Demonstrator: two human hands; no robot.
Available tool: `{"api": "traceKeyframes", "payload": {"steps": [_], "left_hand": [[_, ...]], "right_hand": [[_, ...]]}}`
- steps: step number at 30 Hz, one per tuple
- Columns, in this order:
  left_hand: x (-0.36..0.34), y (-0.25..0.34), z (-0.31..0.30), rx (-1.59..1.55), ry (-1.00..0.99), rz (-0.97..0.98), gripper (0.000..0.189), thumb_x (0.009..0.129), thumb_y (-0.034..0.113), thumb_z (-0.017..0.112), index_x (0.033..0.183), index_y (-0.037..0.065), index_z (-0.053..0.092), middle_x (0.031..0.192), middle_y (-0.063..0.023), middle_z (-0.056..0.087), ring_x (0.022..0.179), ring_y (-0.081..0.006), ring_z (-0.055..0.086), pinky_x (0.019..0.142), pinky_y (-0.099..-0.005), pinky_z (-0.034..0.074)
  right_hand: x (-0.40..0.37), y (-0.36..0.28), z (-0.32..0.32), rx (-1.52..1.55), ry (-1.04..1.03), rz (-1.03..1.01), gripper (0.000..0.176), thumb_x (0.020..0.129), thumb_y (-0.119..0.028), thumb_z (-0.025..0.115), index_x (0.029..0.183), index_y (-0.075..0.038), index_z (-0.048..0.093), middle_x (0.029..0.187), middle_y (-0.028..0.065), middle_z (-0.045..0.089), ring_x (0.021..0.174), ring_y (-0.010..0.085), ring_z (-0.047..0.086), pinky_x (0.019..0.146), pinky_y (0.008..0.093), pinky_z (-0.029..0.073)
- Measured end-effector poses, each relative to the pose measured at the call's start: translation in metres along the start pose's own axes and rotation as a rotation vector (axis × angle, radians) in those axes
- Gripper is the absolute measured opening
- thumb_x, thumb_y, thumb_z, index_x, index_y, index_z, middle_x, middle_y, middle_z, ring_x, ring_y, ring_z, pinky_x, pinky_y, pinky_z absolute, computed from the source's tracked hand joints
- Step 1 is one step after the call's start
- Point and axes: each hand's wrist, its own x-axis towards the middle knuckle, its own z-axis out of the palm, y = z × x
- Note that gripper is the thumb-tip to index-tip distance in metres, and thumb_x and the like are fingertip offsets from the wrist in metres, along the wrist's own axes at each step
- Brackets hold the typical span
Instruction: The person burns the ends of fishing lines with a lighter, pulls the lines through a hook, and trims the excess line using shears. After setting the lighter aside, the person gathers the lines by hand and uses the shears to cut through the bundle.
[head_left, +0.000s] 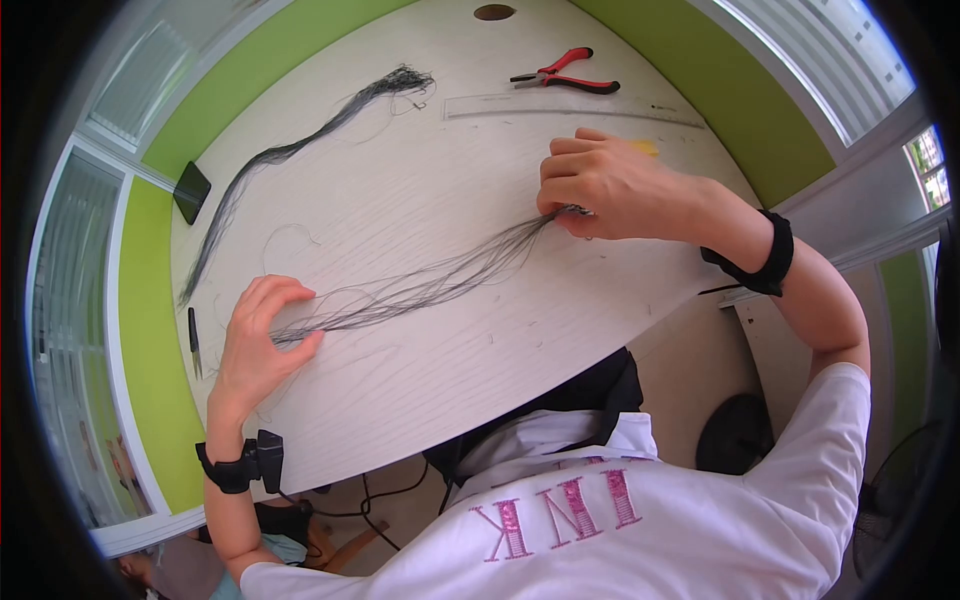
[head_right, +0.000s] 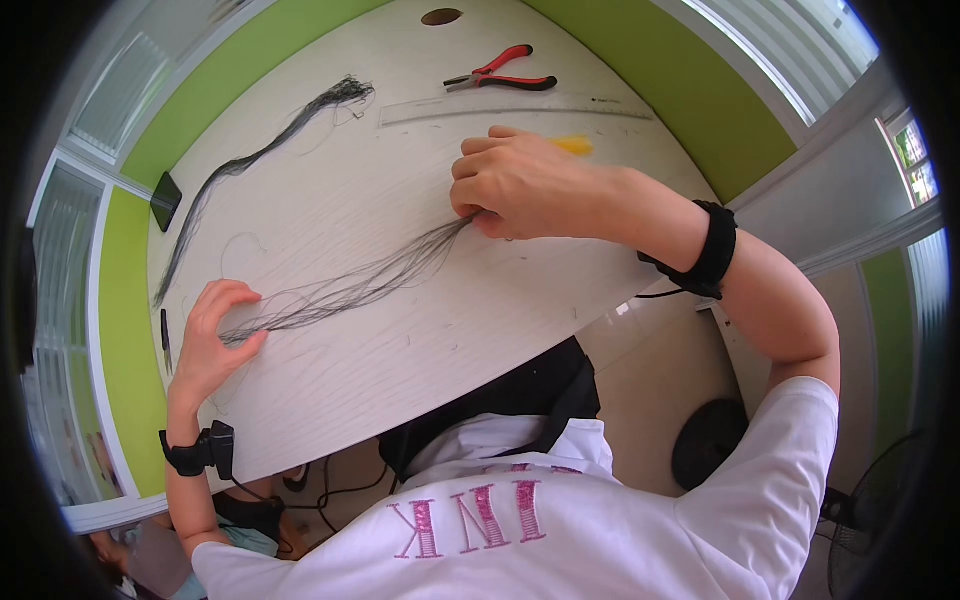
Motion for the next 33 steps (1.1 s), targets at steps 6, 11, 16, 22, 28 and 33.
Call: {"api": "traceKeyframes", "payload": {"steps": [6,11,16,22,28,33], "left_hand": [[-0.021,-0.039,-0.015,0.082,0.03,-0.013,0.014,0.07,-0.002,0.065,0.082,0.0,0.057,0.084,-0.0095,0.058,0.085,-0.025,0.057,0.081,-0.0336,0.045],[-0.037,-0.071,-0.025,0.221,0.08,-0.047,0.012,0.07,-0.004,0.063,0.078,0.0,0.054,0.08,-0.0094,0.057,0.08,-0.0249,0.056,0.078,-0.034,0.044],[-0.056,-0.088,-0.034,0.18,0.084,-0.218,0.012,0.07,-0.005,0.062,0.078,0.0,0.054,0.077,-0.0099,0.055,0.079,-0.0269,0.056,0.077,-0.0346,0.044],[-0.063,-0.086,-0.047,0.534,0.002,-0.284,0.018,0.07,-0.002,0.064,0.085,0.002,0.056,0.091,-0.0095,0.058,0.089,-0.0277,0.057,0.078,-0.036,0.045],[0.025,0.018,0.011,0.124,0.213,0.328,0.021,0.071,0.0,0.067,0.09,0.0,0.058,0.097,-0.0089,0.059,0.094,-0.0268,0.057,0.084,-0.0368,0.046],[0.041,0.012,0.021,-0.015,0.032,0.207,0.015,0.072,-0.001,0.066,0.084,-0.001,0.057,0.086,-0.0087,0.059,0.084,-0.0234,0.058,0.078,-0.0332,0.047]], "right_hand": [[0.003,0.001,0.006,-0.018,0.094,-0.037,0.005,0.073,-0.003,0.066,0.074,-0.006,0.062,0.074,0.0022,0.06,0.081,0.0203,0.056,0.081,0.0321,0.046],[0.004,0.0,0.003,-0.023,0.079,-0.03,0.006,0.073,-0.004,0.067,0.073,-0.005,0.062,0.073,0.0022,0.06,0.079,0.0204,0.055,0.08,0.0321,0.047],[0.005,0.001,0.004,-0.024,0.067,-0.032,0.006,0.074,-0.005,0.068,0.073,-0.005,0.062,0.072,0.0021,0.06,0.079,0.02,0.055,0.079,0.0317,0.047],[0.005,0.001,0.006,-0.022,0.083,-0.036,0.006,0.074,-0.004,0.068,0.073,-0.004,0.062,0.072,0.0019,0.06,0.079,0.0199,0.055,0.079,0.0314,0.047],[0.006,0.002,0.006,-0.027,0.078,-0.026,0.006,0.075,-0.004,0.067,0.073,-0.005,0.062,0.074,0.0019,0.06,0.08,0.0201,0.056,0.078,0.0316,0.048],[0.005,0.005,0.007,-0.026,0.078,-0.053,0.004,0.075,-0.004,0.065,0.073,-0.005,0.061,0.073,0.0025,0.06,0.079,0.0211,0.055,0.077,0.0322,0.048]]}}
